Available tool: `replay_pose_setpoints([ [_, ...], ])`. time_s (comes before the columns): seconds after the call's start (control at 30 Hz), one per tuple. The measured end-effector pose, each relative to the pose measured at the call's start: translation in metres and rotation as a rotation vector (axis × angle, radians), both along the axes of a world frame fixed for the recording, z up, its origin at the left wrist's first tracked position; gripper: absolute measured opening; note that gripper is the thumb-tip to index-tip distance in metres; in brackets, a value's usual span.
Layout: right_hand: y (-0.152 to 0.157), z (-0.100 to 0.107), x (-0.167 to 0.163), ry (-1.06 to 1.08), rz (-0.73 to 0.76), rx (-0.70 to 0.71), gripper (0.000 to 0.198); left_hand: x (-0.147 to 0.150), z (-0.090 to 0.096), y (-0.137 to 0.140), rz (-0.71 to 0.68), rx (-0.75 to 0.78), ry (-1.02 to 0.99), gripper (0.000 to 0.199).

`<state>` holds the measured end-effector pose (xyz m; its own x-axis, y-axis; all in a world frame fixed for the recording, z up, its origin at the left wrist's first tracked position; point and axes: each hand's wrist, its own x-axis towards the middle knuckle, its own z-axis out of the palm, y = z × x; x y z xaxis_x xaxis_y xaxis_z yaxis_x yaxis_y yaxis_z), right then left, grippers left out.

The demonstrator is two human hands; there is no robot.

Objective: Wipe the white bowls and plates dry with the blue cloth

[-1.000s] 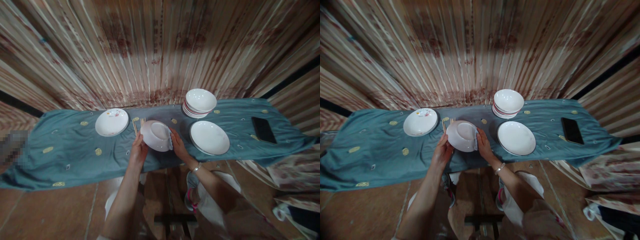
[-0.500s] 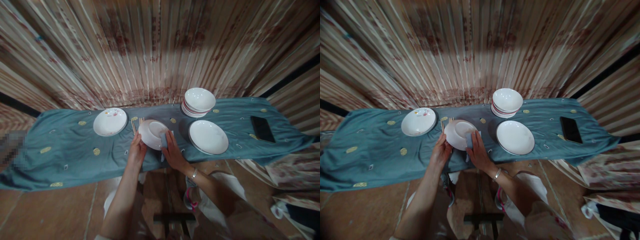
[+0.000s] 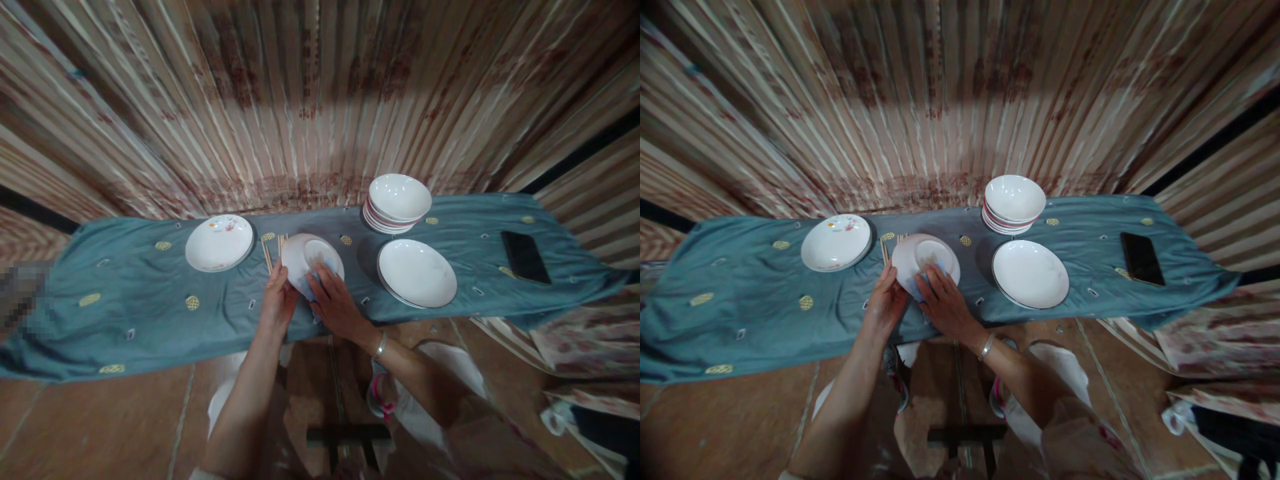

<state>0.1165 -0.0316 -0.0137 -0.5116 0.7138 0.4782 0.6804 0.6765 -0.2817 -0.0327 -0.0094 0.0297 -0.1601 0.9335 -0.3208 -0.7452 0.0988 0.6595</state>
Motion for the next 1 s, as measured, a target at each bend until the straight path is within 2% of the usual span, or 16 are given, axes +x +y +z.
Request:
replay_pose_setpoints([
  [0.27, 0.006, 0.017, -0.014, -0.005, -0.002, 0.022, 0.052, 0.006, 0.007, -0.003, -0.035, -0.009, 0.0, 0.046],
  [0.5, 0.023, 0.038, -0.023, -0.007, 0.003, -0.033, 0.053, 0.004, 0.001, -0.004, -0.058, 0.031, 0.018, 0.039],
  [0.7, 0.028, 0.054, -0.026, 0.004, -0.017, -0.043, 0.052, 0.005, 0.003, -0.001, -0.07, 0.068, 0.036, 0.036],
  [0.83, 0.017, 0.051, -0.019, 0.018, -0.039, -0.017, 0.053, 0.002, 0.003, -0.002, -0.07, 0.058, 0.025, 0.035],
  [1.0, 0.006, 0.031, -0.011, 0.098, 0.036, -0.004, 0.048, 0.001, 0.004, -0.001, -0.085, 0.056, -0.012, 0.034],
])
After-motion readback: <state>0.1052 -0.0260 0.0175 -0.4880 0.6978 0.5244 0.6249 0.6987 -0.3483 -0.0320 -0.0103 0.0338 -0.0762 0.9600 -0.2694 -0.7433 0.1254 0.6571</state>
